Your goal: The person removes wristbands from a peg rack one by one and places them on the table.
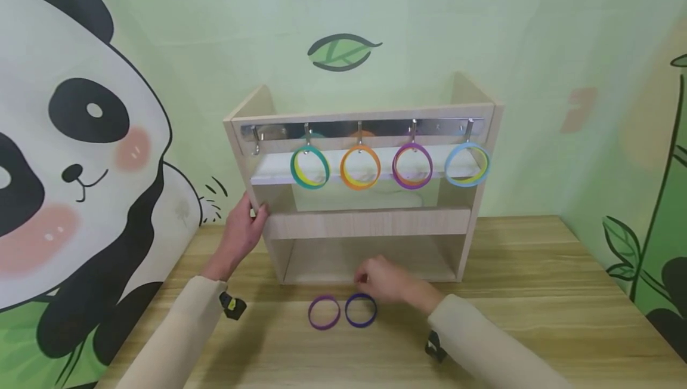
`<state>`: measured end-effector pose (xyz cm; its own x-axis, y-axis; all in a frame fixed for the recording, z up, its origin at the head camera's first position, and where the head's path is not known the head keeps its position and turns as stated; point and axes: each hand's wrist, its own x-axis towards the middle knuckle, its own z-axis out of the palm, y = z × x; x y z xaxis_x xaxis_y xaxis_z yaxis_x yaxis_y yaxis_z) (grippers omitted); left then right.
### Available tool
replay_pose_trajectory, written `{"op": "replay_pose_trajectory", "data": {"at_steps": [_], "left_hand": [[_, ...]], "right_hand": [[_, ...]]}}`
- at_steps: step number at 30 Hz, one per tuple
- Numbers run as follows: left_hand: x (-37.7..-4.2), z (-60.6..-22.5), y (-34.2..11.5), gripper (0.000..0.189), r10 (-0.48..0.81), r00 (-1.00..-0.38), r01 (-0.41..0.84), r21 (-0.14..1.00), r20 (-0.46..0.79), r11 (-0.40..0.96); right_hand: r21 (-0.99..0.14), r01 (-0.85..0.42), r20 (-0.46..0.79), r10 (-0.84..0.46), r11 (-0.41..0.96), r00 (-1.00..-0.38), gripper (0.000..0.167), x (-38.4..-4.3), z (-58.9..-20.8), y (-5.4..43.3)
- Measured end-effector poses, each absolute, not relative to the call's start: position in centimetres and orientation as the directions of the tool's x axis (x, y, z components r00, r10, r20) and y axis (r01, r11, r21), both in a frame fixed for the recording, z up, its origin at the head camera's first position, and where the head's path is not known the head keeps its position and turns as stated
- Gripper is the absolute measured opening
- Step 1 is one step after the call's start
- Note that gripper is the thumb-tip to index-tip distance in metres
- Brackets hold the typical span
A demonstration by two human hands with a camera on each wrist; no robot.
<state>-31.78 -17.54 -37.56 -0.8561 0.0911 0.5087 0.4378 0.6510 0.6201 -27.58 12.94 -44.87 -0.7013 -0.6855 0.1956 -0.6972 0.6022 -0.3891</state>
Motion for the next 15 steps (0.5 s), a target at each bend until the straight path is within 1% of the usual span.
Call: {"op": "replay_pose_trajectory", "data": {"at_steps": [3,9,11,15], "left_hand": [[-31.8,-37.6,-17.6,0.041,0.091,-0.855,0.440,0.620,0.511,0.649],[-31.7,-37.6,-17.6,0.041,0.091,-0.860,0.431,0.619,0.502,0.657],[-31.7,-37.6,-17.6,0.041,0.091,-0.860,0.430,0.616,0.502,0.660],[-31.6,-37.5,-17.6,0.043,0.093,-0.863,0.426,0.616,0.497,0.663]], "right_hand": [[-0.387,-0.721,0.257,-0.683,0.576,-0.684,0.008,-27.2,-43.7,12.9],[-0.380,-0.756,0.406,-0.639,0.532,-0.654,0.007,-26.5,-40.5,12.8],[-0.390,-0.756,0.434,-0.619,0.526,-0.655,0.008,-26.1,-39.1,12.7],[-0.411,-0.733,0.459,-0.572,0.542,-0.680,0.009,-25.4,-36.8,12.7]]}}
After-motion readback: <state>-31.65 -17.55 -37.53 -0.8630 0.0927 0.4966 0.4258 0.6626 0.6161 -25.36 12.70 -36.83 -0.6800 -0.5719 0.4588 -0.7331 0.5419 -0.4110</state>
